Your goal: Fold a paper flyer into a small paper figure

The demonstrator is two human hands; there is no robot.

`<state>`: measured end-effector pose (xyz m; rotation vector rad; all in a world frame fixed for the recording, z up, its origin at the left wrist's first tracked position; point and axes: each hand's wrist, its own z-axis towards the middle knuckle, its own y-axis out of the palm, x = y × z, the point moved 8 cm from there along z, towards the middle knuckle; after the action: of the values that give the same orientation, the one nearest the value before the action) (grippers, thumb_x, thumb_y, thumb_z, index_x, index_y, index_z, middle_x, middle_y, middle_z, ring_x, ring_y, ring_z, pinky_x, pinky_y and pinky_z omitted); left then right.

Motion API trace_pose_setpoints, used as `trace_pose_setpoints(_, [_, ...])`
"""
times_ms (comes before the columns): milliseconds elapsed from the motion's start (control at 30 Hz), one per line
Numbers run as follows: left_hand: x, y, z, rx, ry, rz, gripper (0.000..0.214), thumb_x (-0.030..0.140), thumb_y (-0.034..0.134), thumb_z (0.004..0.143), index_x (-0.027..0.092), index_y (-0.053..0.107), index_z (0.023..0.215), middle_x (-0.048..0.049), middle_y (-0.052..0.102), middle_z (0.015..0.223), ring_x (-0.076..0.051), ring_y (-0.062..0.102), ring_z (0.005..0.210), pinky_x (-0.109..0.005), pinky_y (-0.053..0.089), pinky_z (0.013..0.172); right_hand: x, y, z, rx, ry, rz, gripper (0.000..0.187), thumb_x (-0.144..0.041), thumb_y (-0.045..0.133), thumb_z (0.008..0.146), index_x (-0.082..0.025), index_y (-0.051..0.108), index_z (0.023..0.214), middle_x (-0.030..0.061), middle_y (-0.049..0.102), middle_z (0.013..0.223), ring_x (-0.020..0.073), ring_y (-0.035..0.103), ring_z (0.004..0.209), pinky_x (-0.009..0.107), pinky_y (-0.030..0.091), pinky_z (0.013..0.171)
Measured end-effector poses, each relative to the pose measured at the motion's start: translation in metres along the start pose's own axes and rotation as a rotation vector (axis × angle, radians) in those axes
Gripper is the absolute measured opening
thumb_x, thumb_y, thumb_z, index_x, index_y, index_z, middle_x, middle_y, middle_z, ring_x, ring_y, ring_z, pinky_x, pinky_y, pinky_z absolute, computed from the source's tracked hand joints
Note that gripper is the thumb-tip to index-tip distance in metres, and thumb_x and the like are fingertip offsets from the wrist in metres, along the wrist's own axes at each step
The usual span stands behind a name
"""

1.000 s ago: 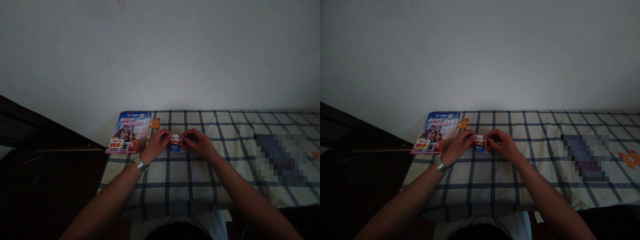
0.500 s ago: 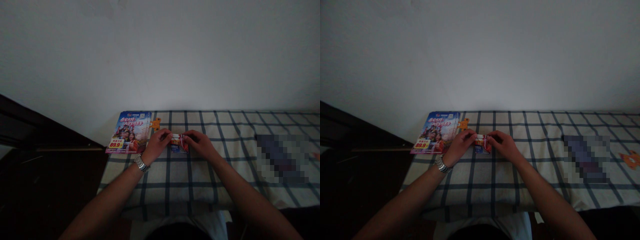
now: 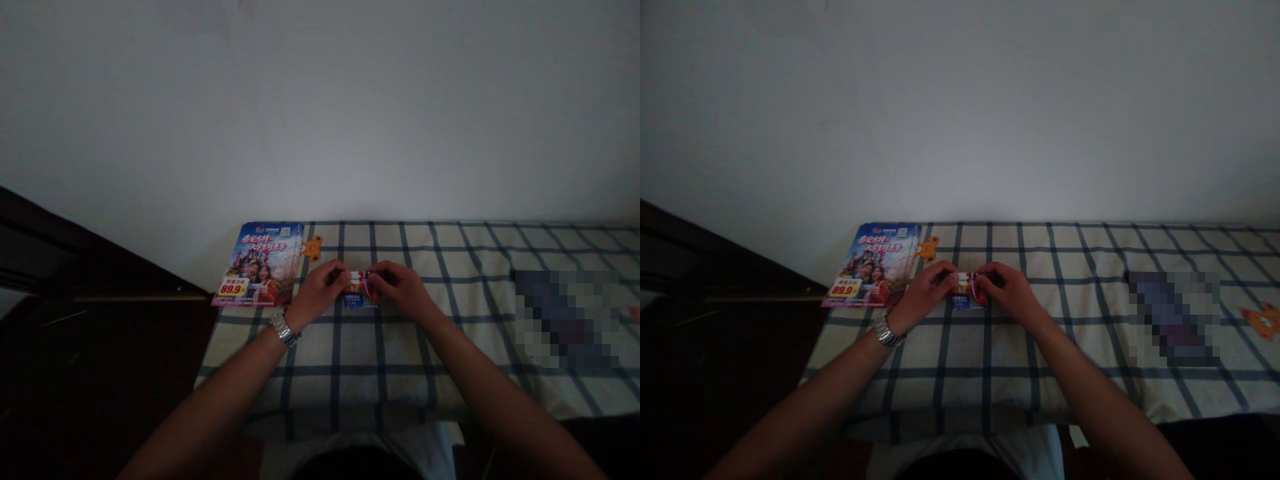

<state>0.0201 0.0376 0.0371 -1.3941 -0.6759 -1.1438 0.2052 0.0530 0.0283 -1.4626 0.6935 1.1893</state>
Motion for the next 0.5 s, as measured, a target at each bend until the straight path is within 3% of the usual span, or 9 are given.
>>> trace_pose_setpoints(500, [0.001,0.004,-0.002,-0.032,-0.003,0.051,0.030,0.045,0.053,0.100,0.019,0.064,0.092,0.0004,0.060,0.077,-0.016,0.055,0.070,-0.027,0.040,0.064,0.001,0.012,-0.001,-0.092,-0.015,0.021,0.026,-0.045,0.065,0.093,-0.022,0.070,0.103,0.0031,0.074,0.088,0.0187,0.068,0.076,0.031,0.054,0.070])
